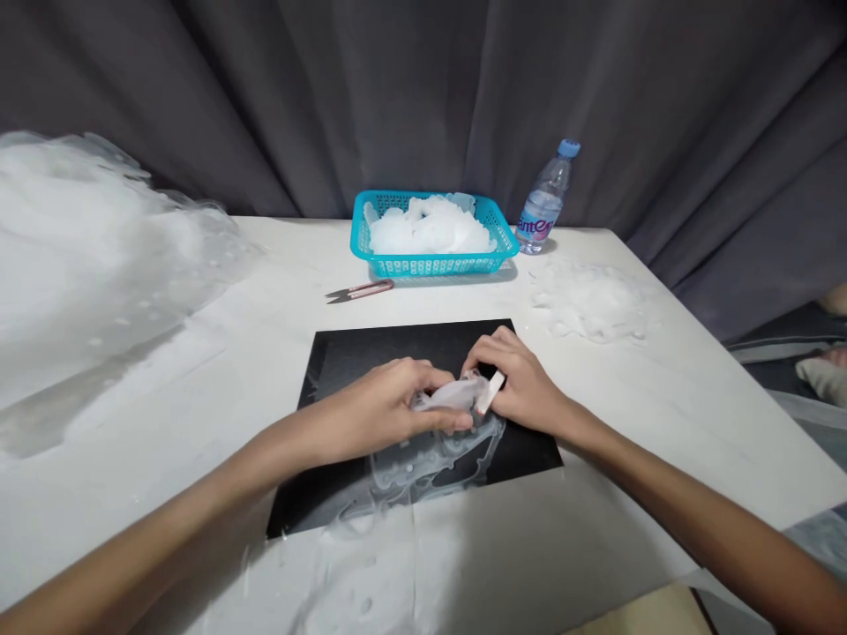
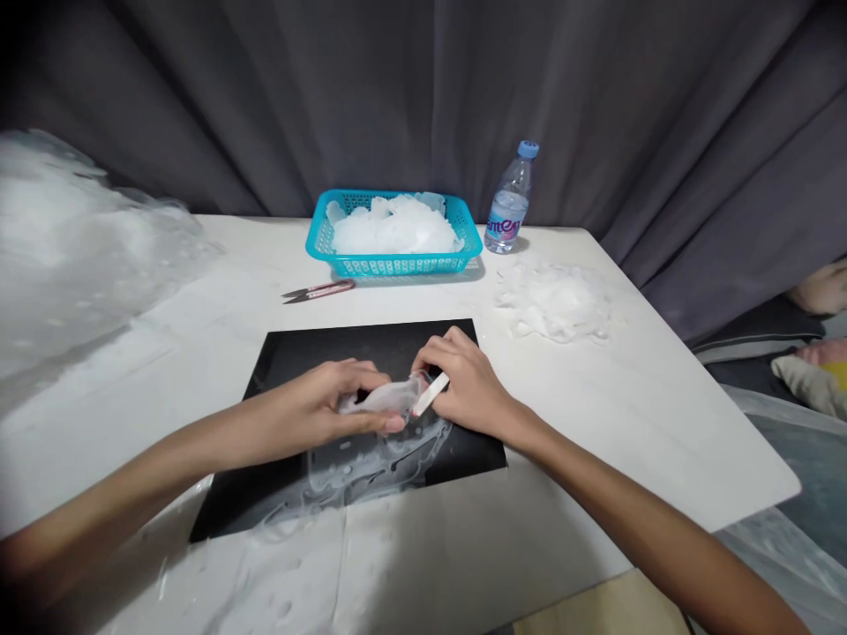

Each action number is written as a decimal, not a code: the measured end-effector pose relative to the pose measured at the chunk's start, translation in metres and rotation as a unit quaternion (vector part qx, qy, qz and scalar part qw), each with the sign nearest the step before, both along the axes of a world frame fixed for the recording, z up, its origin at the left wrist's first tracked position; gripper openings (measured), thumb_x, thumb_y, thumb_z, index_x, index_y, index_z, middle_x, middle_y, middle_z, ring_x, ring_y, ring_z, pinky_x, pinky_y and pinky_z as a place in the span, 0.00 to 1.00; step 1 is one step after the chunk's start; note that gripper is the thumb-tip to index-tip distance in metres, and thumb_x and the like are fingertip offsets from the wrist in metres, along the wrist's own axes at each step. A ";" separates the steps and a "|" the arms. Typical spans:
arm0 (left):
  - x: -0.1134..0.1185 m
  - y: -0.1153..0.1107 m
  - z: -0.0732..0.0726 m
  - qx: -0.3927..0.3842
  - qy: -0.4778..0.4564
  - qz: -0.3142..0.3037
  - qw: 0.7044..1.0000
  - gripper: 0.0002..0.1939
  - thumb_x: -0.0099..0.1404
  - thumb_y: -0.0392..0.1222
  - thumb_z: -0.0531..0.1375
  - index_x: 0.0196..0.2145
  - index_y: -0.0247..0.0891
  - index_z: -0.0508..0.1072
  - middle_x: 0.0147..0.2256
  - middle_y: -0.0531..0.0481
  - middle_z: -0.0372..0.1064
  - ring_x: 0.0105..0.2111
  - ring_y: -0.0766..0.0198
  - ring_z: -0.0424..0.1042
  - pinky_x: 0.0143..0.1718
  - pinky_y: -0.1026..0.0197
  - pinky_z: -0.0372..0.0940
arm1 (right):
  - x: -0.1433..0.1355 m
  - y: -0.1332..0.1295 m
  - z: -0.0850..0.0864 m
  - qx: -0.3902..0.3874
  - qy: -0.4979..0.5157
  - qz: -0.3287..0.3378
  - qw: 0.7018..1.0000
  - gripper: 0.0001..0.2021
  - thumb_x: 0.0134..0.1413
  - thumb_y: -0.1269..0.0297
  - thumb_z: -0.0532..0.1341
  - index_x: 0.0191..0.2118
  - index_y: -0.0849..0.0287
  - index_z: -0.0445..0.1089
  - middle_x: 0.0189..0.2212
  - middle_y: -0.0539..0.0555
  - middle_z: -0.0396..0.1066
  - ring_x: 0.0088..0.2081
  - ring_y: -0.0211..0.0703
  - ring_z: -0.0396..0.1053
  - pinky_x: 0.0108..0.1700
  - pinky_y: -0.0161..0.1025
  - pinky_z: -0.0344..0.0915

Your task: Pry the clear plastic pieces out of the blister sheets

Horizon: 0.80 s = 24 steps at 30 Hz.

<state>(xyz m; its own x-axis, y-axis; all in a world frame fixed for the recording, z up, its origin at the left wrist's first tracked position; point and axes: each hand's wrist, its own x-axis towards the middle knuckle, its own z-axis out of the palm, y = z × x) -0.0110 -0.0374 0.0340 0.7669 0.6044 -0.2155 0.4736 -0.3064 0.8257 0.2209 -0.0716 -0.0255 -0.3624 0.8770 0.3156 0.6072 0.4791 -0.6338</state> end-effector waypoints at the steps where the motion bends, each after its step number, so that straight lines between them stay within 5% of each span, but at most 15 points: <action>1: -0.001 0.002 -0.001 -0.006 0.001 0.008 1.000 0.21 0.67 0.60 0.65 0.34 0.38 0.78 0.28 0.55 0.63 0.28 0.65 0.61 0.28 0.64 0.54 | 0.003 0.000 0.002 -0.013 0.008 0.022 1.000 0.06 0.57 0.74 0.64 0.37 0.55 0.71 0.36 0.53 0.74 0.40 0.48 0.63 0.43 0.44 0.62; 5: -0.003 0.010 -0.005 -0.070 -0.029 0.033 0.997 0.21 0.67 0.60 0.65 0.36 0.36 0.76 0.25 0.57 0.59 0.24 0.68 0.56 0.24 0.65 0.51 | 0.011 -0.004 0.014 -0.067 0.078 0.111 0.989 0.07 0.65 0.69 0.63 0.47 0.55 0.71 0.41 0.54 0.71 0.42 0.46 0.64 0.48 0.45 0.66; 8: -0.006 0.014 -0.007 -0.078 -0.044 0.036 0.995 0.21 0.66 0.59 0.66 0.35 0.36 0.75 0.26 0.56 0.62 0.24 0.68 0.57 0.24 0.65 0.52 | 0.013 -0.006 0.017 -0.087 0.127 0.109 0.982 0.02 0.68 0.65 0.63 0.43 0.56 0.73 0.37 0.52 0.70 0.39 0.44 0.65 0.46 0.43 0.65; 14: -0.011 0.023 -0.012 -0.071 -0.072 0.058 0.993 0.22 0.68 0.59 0.64 0.41 0.35 0.79 0.35 0.50 0.75 0.34 0.62 0.70 0.36 0.63 0.64 | 0.005 -0.004 0.008 -0.139 0.173 -0.024 0.975 0.08 0.67 0.58 0.64 0.40 0.56 0.74 0.31 0.49 0.68 0.32 0.39 0.65 0.35 0.38 0.62; 18: -0.012 0.030 -0.022 -0.122 -0.116 0.086 0.982 0.19 0.66 0.56 0.68 0.38 0.34 0.80 0.34 0.49 0.77 0.34 0.63 0.72 0.37 0.63 0.65 | -0.005 -0.012 0.003 -0.028 0.142 -0.131 0.981 0.08 0.63 0.62 0.67 0.38 0.56 0.68 0.31 0.48 0.65 0.30 0.38 0.63 0.34 0.38 0.62; 22: -0.015 0.034 -0.026 -0.195 -0.170 0.108 0.960 0.16 0.61 0.49 0.73 0.38 0.36 0.79 0.33 0.52 0.75 0.32 0.67 0.71 0.36 0.66 0.66 | -0.015 -0.020 0.003 0.030 0.077 -0.013 0.996 0.04 0.66 0.65 0.65 0.44 0.55 0.69 0.37 0.53 0.69 0.40 0.45 0.68 0.42 0.42 0.67; 24: -0.016 0.035 -0.027 -0.221 -0.188 0.115 0.950 0.15 0.60 0.47 0.74 0.38 0.36 0.78 0.33 0.54 0.73 0.32 0.68 0.71 0.35 0.68 0.66 | -0.019 -0.021 0.001 0.058 0.071 0.020 0.996 0.10 0.67 0.65 0.64 0.51 0.56 0.69 0.46 0.58 0.70 0.48 0.49 0.69 0.47 0.45 0.69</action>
